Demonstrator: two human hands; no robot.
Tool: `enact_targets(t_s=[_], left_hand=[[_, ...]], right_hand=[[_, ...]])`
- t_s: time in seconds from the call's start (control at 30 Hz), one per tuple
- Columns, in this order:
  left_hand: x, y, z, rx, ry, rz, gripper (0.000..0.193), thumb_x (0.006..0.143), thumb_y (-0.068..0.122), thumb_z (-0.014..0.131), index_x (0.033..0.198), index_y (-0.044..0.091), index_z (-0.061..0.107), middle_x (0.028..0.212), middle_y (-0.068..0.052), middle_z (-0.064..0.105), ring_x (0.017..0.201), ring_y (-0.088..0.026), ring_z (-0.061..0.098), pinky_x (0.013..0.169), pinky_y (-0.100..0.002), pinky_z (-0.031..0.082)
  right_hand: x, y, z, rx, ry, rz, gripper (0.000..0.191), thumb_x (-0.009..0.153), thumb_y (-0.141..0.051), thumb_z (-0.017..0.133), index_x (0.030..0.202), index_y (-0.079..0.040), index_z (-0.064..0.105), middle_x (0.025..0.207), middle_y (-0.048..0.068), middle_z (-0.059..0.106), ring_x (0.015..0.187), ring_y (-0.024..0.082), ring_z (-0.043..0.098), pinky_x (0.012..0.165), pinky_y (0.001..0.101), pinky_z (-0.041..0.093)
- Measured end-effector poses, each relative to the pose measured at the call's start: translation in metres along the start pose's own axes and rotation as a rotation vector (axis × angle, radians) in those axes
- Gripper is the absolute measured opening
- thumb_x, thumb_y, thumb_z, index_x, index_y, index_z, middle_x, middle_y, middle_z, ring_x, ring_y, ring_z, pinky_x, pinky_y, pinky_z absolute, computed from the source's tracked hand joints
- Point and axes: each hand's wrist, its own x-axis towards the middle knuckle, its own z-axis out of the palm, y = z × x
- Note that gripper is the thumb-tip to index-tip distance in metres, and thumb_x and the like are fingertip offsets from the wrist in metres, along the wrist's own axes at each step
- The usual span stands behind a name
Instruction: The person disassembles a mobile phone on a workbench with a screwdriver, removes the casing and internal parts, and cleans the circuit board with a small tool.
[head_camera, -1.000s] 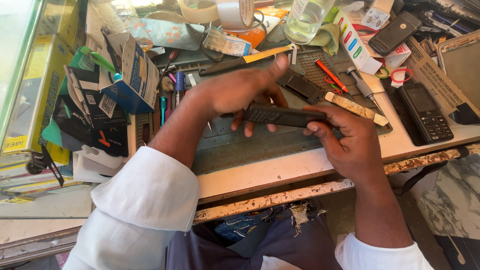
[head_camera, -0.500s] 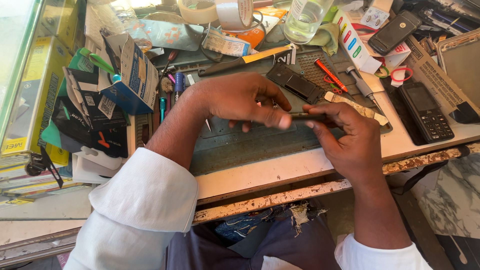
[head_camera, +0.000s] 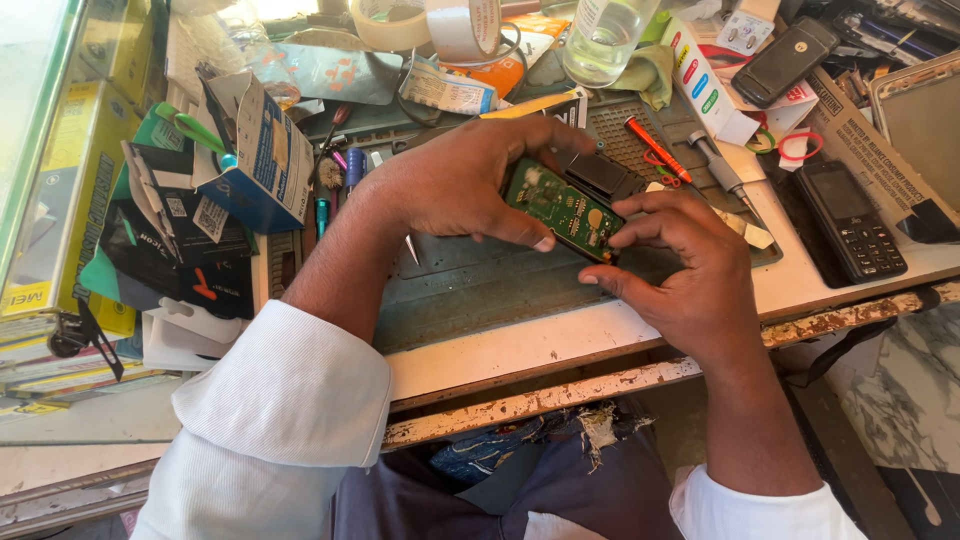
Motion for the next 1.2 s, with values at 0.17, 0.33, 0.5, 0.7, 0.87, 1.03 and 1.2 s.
enact_targets(t_s=[0.17, 0.33, 0.5, 0.7, 0.87, 1.03, 1.2], left_hand=[[0.005, 0.002, 0.003, -0.408, 0.058, -0.087, 0.061, 0.085, 0.007, 0.080, 0.138, 0.000, 0.050, 0.114, -0.008, 0.076, 0.078, -0.009, 0.072, 0.059, -0.024, 0.062], [0.007, -0.002, 0.006, -0.326, 0.035, -0.226, 0.049, 0.094, 0.015, 0.071, 0.139, 0.001, 0.055, 0.092, -0.006, 0.078, 0.073, -0.009, 0.075, 0.057, -0.025, 0.064], [0.007, -0.002, 0.003, -0.259, 0.038, -0.258, 0.047, 0.097, 0.018, 0.066, 0.139, 0.002, 0.054, 0.079, -0.007, 0.075, 0.059, -0.011, 0.071, 0.047, -0.027, 0.059], [0.006, -0.002, 0.005, -0.222, -0.101, -0.300, 0.048, 0.097, 0.018, 0.062, 0.141, 0.005, 0.051, 0.065, -0.005, 0.067, 0.050, -0.011, 0.065, 0.042, -0.029, 0.057], [0.007, -0.003, 0.005, -0.062, -0.056, -0.350, 0.046, 0.094, 0.022, 0.067, 0.135, 0.007, 0.052, 0.065, -0.004, 0.065, 0.049, -0.012, 0.063, 0.041, -0.030, 0.053], [0.010, -0.008, 0.000, -0.079, 0.059, -0.357, 0.041, 0.098, 0.027, 0.066, 0.133, 0.008, 0.055, 0.069, -0.006, 0.067, 0.051, -0.012, 0.062, 0.042, -0.030, 0.051], [0.015, -0.011, 0.005, -0.248, 0.041, -0.352, 0.043, 0.098, 0.026, 0.064, 0.133, 0.007, 0.049, 0.076, -0.004, 0.071, 0.057, -0.009, 0.071, 0.043, -0.027, 0.059]], right_hand=[[0.000, -0.002, 0.001, -0.009, 0.016, 0.063, 0.035, 0.068, -0.012, 0.096, 0.093, -0.002, 0.073, 0.109, 0.012, 0.071, 0.102, 0.021, 0.072, 0.089, 0.0315, 0.060], [-0.002, -0.002, 0.003, 0.100, -0.016, 0.173, 0.022, 0.080, -0.009, 0.089, 0.096, -0.003, 0.076, 0.106, 0.008, 0.073, 0.096, 0.017, 0.075, 0.082, 0.0283, 0.065], [-0.007, 0.005, 0.001, 0.021, 0.030, -0.020, 0.014, 0.091, -0.008, 0.082, 0.098, 0.001, 0.074, 0.105, 0.010, 0.074, 0.100, 0.017, 0.074, 0.084, 0.0304, 0.059], [-0.017, 0.020, -0.002, 0.290, 0.386, 0.153, 0.017, 0.117, -0.010, 0.063, 0.106, 0.000, 0.071, 0.099, 0.005, 0.067, 0.082, 0.009, 0.066, 0.070, 0.0218, 0.055], [-0.015, 0.034, -0.023, -0.273, 0.250, 0.119, 0.007, 0.111, -0.010, 0.072, 0.109, -0.004, 0.074, 0.104, 0.008, 0.069, 0.092, 0.020, 0.068, 0.082, 0.0347, 0.054], [-0.008, 0.044, -0.024, -0.615, 0.087, 0.099, 0.025, 0.093, -0.022, 0.082, 0.115, -0.010, 0.078, 0.116, 0.008, 0.071, 0.107, 0.033, 0.063, 0.091, 0.0490, 0.048], [-0.004, 0.048, -0.028, -0.774, 0.016, 0.118, 0.022, 0.093, -0.029, 0.083, 0.111, -0.016, 0.081, 0.104, 0.006, 0.071, 0.102, 0.031, 0.064, 0.085, 0.0496, 0.046]])
